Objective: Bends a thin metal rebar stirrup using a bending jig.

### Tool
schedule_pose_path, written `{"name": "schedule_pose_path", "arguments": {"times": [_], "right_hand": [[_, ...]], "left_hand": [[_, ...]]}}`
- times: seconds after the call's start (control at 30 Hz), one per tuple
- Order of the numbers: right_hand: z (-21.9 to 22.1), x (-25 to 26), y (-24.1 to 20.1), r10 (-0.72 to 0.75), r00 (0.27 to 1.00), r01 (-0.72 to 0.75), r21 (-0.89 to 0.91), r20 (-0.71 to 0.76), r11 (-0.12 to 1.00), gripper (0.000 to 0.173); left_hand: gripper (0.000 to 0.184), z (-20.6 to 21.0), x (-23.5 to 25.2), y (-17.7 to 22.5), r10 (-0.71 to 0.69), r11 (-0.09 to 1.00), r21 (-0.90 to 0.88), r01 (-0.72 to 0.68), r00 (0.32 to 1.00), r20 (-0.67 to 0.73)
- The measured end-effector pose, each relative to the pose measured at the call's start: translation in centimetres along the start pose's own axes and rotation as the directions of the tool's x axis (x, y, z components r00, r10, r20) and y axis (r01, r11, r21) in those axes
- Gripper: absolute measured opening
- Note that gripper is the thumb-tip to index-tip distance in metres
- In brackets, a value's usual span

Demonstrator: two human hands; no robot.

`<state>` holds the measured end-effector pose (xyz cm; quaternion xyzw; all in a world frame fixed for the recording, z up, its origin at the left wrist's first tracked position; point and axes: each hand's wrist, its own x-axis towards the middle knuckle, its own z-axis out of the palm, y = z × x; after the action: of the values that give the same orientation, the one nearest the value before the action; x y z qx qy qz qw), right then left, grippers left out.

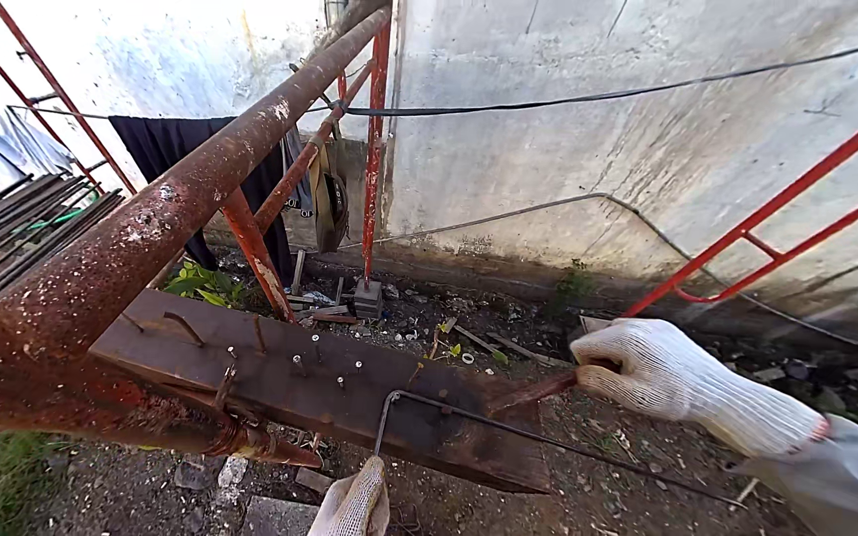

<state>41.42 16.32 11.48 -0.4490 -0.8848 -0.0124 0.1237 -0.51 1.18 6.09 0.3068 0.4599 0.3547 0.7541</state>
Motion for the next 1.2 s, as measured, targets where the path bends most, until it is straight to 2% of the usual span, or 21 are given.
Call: {"name": "schedule_pose_path", "arguments": {"times": [0.13, 0.43, 0.57, 0.67, 0.73, 0.97, 1.2], "right_hand": [[1.5, 4.7, 1.2, -0.197, 0.977, 0.196, 0.012, 0.077, 0.980, 0.046], [2.7, 13.3, 0.5, -0.448, 0.867, 0.469, -0.054, 0.218, 0.882, 0.059], [1.9, 16.2, -0.5, -0.489, 0.789, 0.541, -0.043, 0.373, 0.840, 0.061], [1.9, 17.0, -0.2, -0.492, 0.757, 0.547, -0.005, 0.431, 0.837, 0.065], [1.9, 16.9, -0.2, -0.485, 0.753, 0.536, 0.013, 0.445, 0.844, 0.063], [3.3, 15.0, 0.7, -0.479, 0.808, 0.504, 0.016, 0.343, 0.863, 0.055], [3.0, 12.5, 0.9, -0.439, 0.877, 0.464, -0.111, 0.197, 0.879, 0.055]], "left_hand": [[0.047, 0.1, 0.0, 0.0, -0.004, 1.000, 0.015, 0.004, 1.000, -0.011], [0.048, 0.2, -0.1, -0.1, -0.008, 0.999, 0.053, 0.010, 0.999, -0.039], [0.047, 0.8, -1.0, 0.9, -0.013, 0.997, 0.074, 0.017, 0.998, -0.059], [0.047, 0.9, -1.2, 1.0, -0.019, 0.997, 0.074, 0.024, 0.997, -0.069], [0.048, 0.8, -0.9, 0.7, -0.017, 0.997, 0.078, 0.023, 0.997, -0.079], [0.047, 0.2, 0.1, -0.4, 0.004, 0.998, 0.058, 0.000, 0.997, -0.072], [0.048, 0.4, 0.2, -0.7, 0.037, 0.996, 0.088, -0.027, 0.993, -0.108]]}}
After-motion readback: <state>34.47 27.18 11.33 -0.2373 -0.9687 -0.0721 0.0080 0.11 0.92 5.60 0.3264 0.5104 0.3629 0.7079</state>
